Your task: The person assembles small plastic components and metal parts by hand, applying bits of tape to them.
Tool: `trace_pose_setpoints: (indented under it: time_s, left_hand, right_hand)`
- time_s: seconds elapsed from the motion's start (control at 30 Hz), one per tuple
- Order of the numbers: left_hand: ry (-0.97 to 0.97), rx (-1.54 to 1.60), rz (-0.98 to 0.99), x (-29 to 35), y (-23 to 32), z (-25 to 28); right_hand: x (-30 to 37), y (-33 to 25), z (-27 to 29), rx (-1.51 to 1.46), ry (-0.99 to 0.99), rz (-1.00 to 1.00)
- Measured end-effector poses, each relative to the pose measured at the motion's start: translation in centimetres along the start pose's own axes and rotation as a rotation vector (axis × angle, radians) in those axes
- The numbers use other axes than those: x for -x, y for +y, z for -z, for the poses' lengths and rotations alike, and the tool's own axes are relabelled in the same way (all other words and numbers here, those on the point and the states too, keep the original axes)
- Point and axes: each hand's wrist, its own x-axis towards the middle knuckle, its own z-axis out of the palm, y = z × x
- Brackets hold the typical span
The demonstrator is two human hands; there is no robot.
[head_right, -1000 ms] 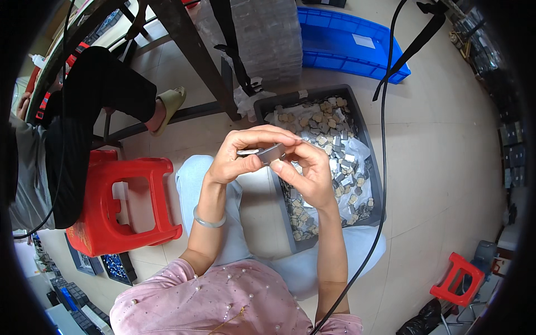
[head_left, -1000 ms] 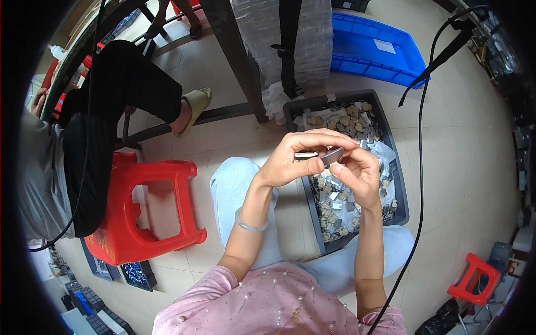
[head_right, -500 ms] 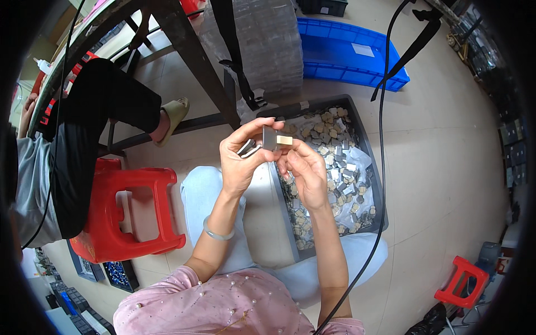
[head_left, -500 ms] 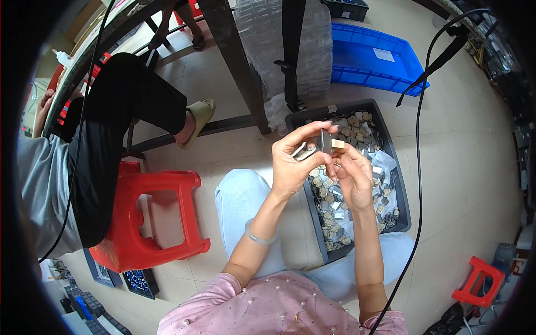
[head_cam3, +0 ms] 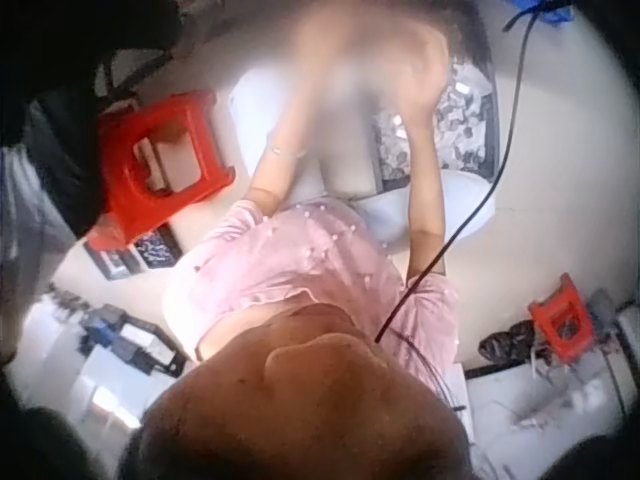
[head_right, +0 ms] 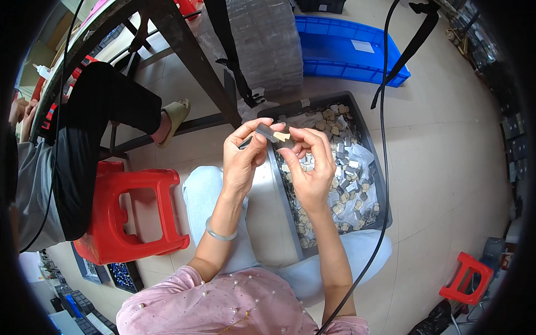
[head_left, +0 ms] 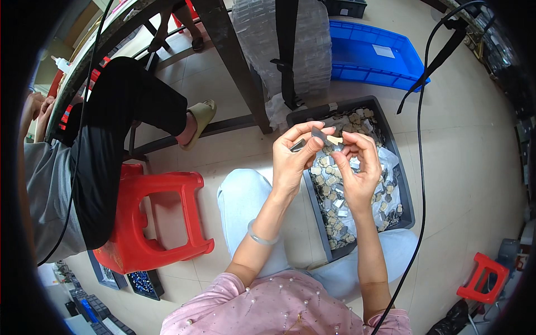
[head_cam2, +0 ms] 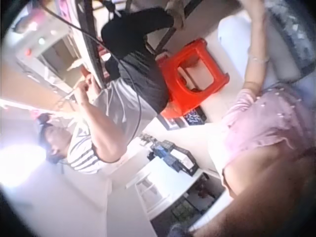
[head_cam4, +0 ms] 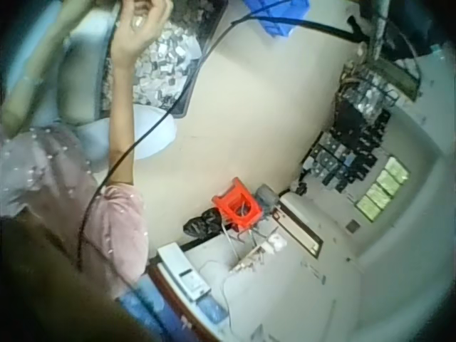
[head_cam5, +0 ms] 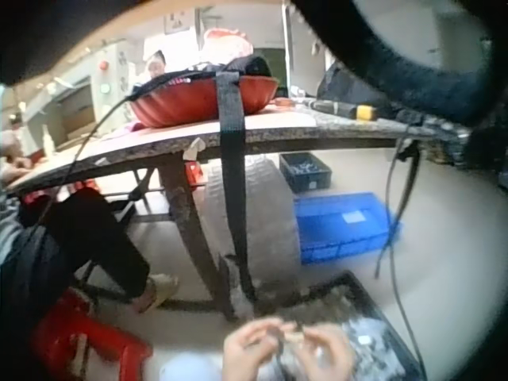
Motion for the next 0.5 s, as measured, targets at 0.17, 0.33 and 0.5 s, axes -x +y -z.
trace_pose_setpoints:
  time_s: [0.17,0.33,0.5]
  left_hand:
    - [-0.019,0.031,0.091,0.0,-0.2,0.1]
    - [-0.048,0.044,0.149,0.0,-0.6,0.1]
    - [-0.056,0.035,0.139,-0.1,-0.7,0.2]
  right_hand:
    - [-0.4,-0.8,0.1,0.137,0.023,0.109]
    - [-0.4,-1.1,0.3,0.212,-0.003,0.123]
    - [-0.2,-0.6,0.3,0.230,-0.001,0.137]
